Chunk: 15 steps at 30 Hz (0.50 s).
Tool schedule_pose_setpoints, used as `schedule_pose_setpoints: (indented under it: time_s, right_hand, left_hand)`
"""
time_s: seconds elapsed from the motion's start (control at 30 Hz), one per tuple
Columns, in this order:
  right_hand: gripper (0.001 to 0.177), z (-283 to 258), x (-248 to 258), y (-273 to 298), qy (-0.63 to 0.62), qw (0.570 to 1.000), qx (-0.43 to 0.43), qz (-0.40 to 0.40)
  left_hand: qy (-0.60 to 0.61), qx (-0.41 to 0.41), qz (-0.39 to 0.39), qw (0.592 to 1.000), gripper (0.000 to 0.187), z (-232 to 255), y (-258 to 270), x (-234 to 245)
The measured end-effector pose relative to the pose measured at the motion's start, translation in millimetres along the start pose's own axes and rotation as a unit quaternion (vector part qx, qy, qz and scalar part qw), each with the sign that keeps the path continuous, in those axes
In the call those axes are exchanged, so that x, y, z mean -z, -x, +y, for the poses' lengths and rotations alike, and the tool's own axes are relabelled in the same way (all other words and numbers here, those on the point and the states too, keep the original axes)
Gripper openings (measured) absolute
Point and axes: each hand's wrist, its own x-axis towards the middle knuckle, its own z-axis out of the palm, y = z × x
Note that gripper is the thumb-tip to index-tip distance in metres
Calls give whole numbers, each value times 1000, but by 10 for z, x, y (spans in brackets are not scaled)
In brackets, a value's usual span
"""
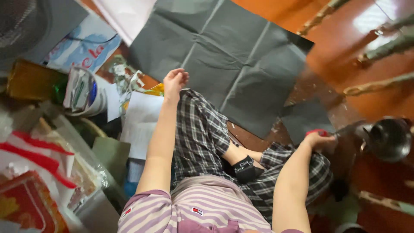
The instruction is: Cutting and folding large black sheets of paper into smaller rectangles using scissors.
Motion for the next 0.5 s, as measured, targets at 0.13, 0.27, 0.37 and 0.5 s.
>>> schedule_pose_setpoints:
  time_s: [0.13, 0.27, 0.37, 0.5]
  right_hand:
    - [32, -319, 44, 87, 194, 972, 134, 16]
    - [25, 28, -154, 190, 171, 958, 213, -85]
    - [15, -29, -127, 264, 120, 966, 158, -164]
    - [47, -684, 62, 279, -152, 940, -267, -149]
  left_hand:
    - [23, 39, 102, 994, 19, -49, -396, 885]
    - [32, 15, 154, 987, 30, -406, -908, 1631]
    - [-7, -8, 206, 979, 36, -275, -1085, 1624]
    - [-57, 26, 268, 961, 71, -8, -1282, 1476]
